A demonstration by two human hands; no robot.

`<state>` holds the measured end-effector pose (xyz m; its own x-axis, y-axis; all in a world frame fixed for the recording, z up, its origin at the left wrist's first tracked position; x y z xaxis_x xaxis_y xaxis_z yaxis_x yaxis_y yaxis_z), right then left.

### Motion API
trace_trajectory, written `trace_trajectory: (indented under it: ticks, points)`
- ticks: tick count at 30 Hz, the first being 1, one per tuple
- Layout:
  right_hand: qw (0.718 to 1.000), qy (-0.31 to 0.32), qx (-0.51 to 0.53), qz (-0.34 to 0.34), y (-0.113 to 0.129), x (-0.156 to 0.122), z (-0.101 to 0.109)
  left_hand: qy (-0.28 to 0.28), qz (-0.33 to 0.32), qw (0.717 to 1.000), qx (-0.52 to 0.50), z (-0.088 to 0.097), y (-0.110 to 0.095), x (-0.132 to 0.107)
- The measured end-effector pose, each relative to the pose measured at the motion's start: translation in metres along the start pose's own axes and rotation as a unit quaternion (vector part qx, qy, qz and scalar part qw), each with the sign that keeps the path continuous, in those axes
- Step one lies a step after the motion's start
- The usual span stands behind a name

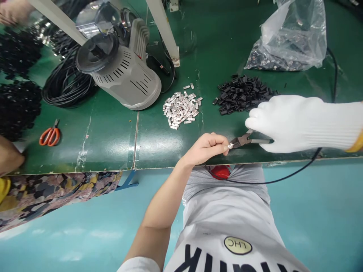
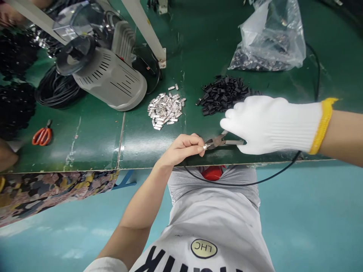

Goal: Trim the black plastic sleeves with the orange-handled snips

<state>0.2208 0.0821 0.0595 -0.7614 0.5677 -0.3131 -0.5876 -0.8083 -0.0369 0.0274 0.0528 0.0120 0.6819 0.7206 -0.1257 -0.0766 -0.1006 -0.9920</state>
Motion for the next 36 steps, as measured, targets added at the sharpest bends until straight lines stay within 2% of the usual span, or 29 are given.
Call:
trace_trajectory:
  ticks: [3,5,9,13,18,22,29,36]
  points:
    - [0.998,0.036,0.022,-0.054,0.000,-0.002,-0.003,0.004,0.000,1.000,-0.012,0.000,0.000,0.000]
    - [0.997,0.041,0.028,-0.057,0.003,-0.003,0.001,0.005,0.000,1.000,-0.020,-0.001,-0.001,0.000]
    - [0.999,0.001,-0.036,0.022,0.009,-0.001,0.018,0.003,0.006,1.000,-0.021,-0.001,-0.002,0.000]
    - [0.996,-0.012,-0.056,0.071,0.009,0.005,0.025,0.014,0.009,1.000,-0.012,-0.001,-0.002,0.000]
    - [0.992,-0.005,-0.073,0.106,0.011,0.016,0.022,0.030,0.008,1.000,0.006,-0.002,-0.001,-0.001]
    - [0.989,0.028,-0.082,0.121,0.009,0.020,0.014,0.032,-0.004,0.999,0.012,-0.002,-0.001,-0.002]
    - [0.990,0.104,-0.065,0.075,0.007,0.021,0.010,0.028,-0.009,0.999,-0.032,0.001,0.002,-0.001]
    - [0.984,0.175,0.009,-0.007,0.010,0.015,0.013,0.023,-0.007,0.998,-0.051,0.001,0.003,0.000]
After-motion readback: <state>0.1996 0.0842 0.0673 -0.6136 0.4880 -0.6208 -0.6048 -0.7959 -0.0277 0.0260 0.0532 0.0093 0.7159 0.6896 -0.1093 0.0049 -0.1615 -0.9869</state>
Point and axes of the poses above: each hand's wrist, its own x-axis towards the middle knuckle, its own z-axis out of the back of the hand, y = z × x, the point moved 6 cm from there along x, towards the middle knuckle, and after that the axes turned 3 degrees about z, right-handed, at the moved point
